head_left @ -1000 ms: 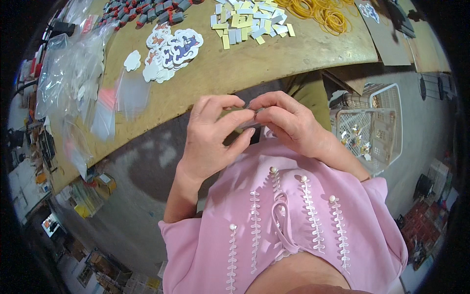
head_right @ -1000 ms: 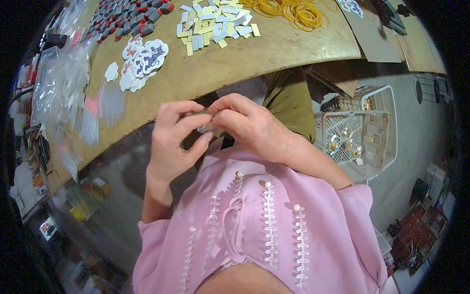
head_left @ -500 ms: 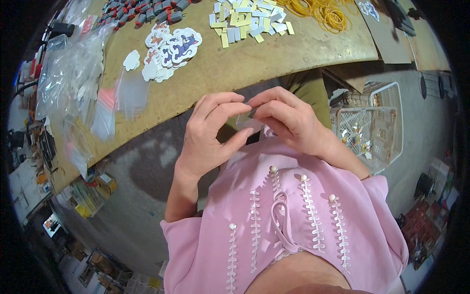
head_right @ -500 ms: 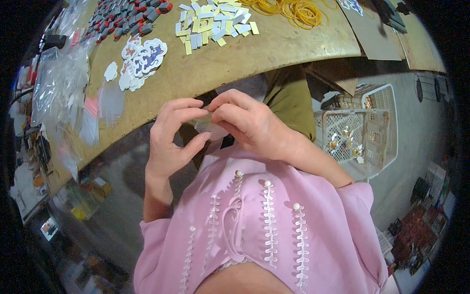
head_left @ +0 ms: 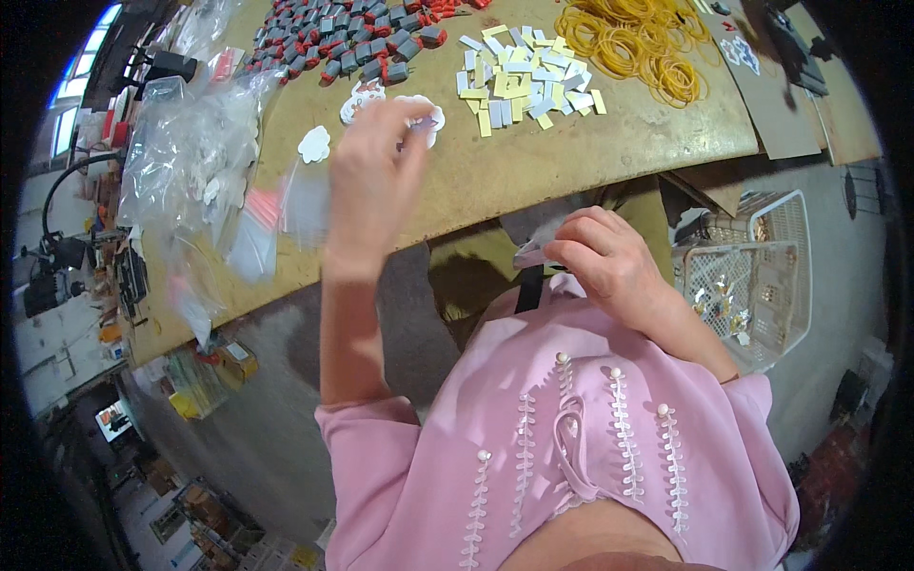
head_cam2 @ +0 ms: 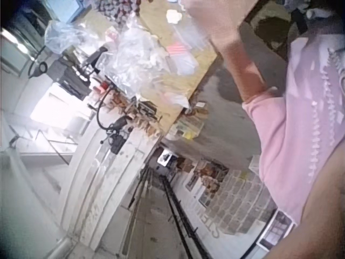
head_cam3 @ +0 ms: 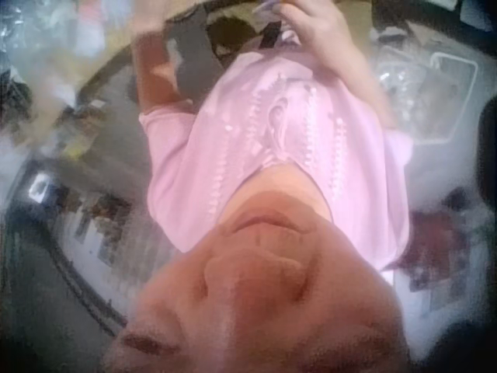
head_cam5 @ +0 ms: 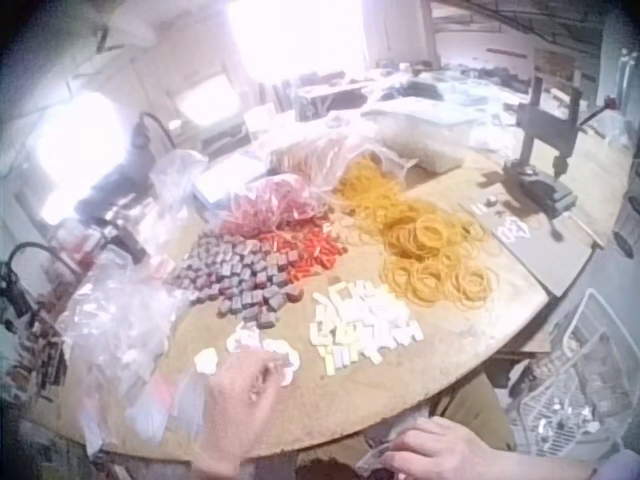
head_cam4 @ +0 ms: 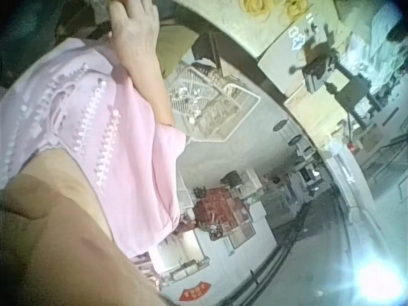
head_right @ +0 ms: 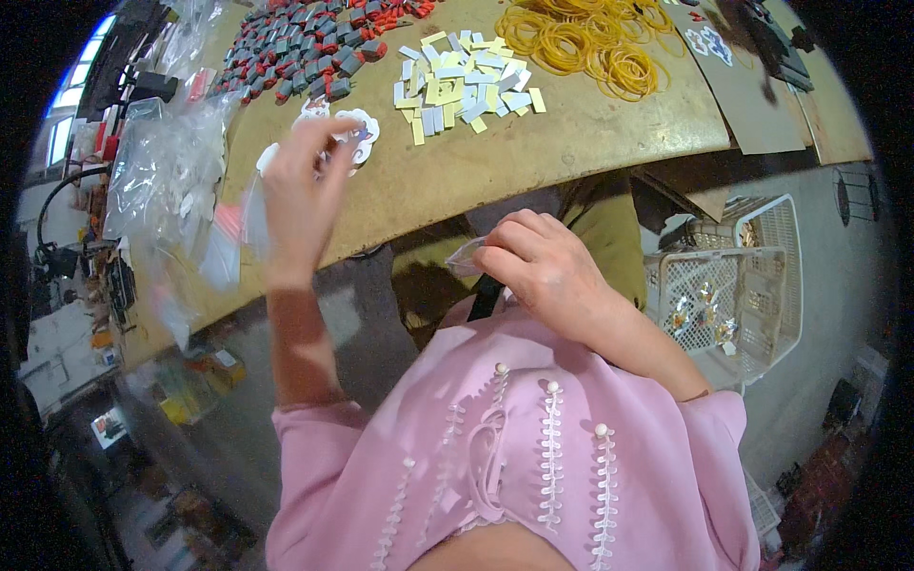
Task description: The person repeatedly picks small plastic bags, inserts a rubber band, a paper cutout, and a small rectangular piece, then places the filled bags on the table. The process is repeated with different cutouts and pieces from piles on the work surface.
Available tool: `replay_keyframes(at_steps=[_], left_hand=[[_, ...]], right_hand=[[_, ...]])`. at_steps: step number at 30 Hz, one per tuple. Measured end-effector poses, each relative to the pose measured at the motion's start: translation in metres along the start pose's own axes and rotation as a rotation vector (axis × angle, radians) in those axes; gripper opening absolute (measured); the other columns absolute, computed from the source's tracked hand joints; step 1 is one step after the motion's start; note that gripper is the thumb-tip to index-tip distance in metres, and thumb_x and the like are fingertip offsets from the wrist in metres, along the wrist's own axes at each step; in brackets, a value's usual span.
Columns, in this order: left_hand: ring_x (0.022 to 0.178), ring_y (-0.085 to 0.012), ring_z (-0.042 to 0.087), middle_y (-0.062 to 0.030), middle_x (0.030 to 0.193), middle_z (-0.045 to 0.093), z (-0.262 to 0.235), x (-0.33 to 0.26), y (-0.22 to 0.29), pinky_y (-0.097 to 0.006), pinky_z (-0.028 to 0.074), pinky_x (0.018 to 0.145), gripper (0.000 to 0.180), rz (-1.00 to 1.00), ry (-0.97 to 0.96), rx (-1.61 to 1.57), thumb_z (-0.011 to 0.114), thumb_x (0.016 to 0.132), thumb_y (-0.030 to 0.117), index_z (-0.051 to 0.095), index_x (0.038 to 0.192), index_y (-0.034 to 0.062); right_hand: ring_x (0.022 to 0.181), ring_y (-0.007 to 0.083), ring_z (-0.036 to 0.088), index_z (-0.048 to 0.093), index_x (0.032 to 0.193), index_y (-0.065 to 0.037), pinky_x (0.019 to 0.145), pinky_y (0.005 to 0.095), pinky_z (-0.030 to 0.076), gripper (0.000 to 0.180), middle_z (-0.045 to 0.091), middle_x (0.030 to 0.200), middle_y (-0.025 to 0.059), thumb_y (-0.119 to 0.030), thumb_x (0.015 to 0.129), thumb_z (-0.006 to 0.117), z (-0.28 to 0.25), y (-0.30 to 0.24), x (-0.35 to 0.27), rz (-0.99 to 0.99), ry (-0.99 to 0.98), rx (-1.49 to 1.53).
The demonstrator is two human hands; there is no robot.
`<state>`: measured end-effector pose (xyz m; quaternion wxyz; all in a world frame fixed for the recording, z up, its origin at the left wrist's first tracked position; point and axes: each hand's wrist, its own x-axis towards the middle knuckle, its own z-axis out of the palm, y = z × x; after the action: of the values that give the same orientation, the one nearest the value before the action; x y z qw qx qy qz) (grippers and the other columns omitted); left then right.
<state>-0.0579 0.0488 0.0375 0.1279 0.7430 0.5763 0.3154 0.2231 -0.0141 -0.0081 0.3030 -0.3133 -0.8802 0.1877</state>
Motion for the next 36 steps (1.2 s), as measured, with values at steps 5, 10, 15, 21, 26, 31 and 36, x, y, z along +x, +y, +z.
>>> replay_keyframes(at_steps=[5,10,15,21,26,31,36], left_hand=[[0.096,-0.0343,0.071,-0.0145,0.108,0.073,0.007,0.056,-0.059,-0.045,0.056,0.087,0.022,0.177,0.083,0.267,0.071,0.092,0.006,0.073,0.114,0.0056],[0.092,-0.0312,0.073,-0.0127,0.112,0.074,0.005,0.067,-0.07,-0.042,0.056,0.086,0.026,-0.034,-0.066,0.311,0.074,0.092,0.012,0.074,0.118,0.0084],[0.094,-0.0136,0.072,-0.0051,0.11,0.075,0.012,0.026,0.009,-0.033,0.057,0.081,0.027,-0.216,-0.132,-0.66,0.078,0.093,0.005,0.073,0.119,0.0062],[0.093,-0.026,0.07,-0.0081,0.107,0.073,0.036,-0.028,0.068,-0.035,0.055,0.078,0.029,0.091,-0.142,-0.53,0.079,0.086,-0.003,0.071,0.112,0.0072],[0.095,-0.0297,0.069,-0.0092,0.105,0.074,0.035,-0.014,0.059,-0.04,0.054,0.085,0.019,0.307,-0.269,-0.387,0.081,0.085,0.003,0.073,0.102,0.0072],[0.096,-0.0288,0.069,-0.0123,0.103,0.074,0.034,0.029,0.05,-0.039,0.055,0.086,0.011,0.185,-0.226,-0.226,0.078,0.089,0.006,0.075,0.1,0.0057],[0.098,-0.0342,0.07,-0.0143,0.106,0.074,0.048,0.133,-0.025,-0.044,0.056,0.088,0.017,0.341,0.005,0.278,0.069,0.092,0.006,0.076,0.108,0.0048]], right_hand=[[0.091,0.0276,0.064,0.069,0.095,-0.007,0.08,0.0383,0.053,0.022,0.064,0.095,0.0071,-0.006,0.074,0.073,-0.006,-0.001,-0.003,0.031,0.0,0.043],[0.093,0.0297,0.065,0.07,0.096,-0.006,0.081,0.0398,0.055,0.021,0.065,0.098,0.0082,-0.002,0.075,0.072,-0.017,0.003,-0.002,0.083,0.02,0.112],[0.105,0.0345,0.068,0.071,0.103,-0.004,0.089,0.0423,0.056,0.028,0.068,0.114,0.0137,0.003,0.076,0.07,-0.018,0.011,0.004,0.125,0.097,0.164],[0.114,0.0403,0.068,0.07,0.111,-0.002,0.093,0.0434,0.059,0.033,0.067,0.127,0.0196,0.006,0.079,0.069,-0.028,0.009,0.019,0.098,0.076,0.276],[0.117,0.0414,0.067,0.07,0.112,-0.002,0.095,0.0434,0.059,0.036,0.065,0.131,0.022,0.008,0.077,0.069,-0.027,0.013,0.006,0.121,0.034,0.342],[0.118,0.0395,0.068,0.068,0.107,-0.001,0.095,0.0424,0.059,0.03,0.065,0.133,0.0218,0.009,0.079,0.07,-0.036,0.015,-0.006,0.204,0.035,0.367],[0.117,0.0373,0.069,0.068,0.104,-0.001,0.094,0.0418,0.06,0.024,0.067,0.129,0.0195,0.006,0.081,0.07,-0.033,0.015,-0.009,0.193,0.041,0.292]])
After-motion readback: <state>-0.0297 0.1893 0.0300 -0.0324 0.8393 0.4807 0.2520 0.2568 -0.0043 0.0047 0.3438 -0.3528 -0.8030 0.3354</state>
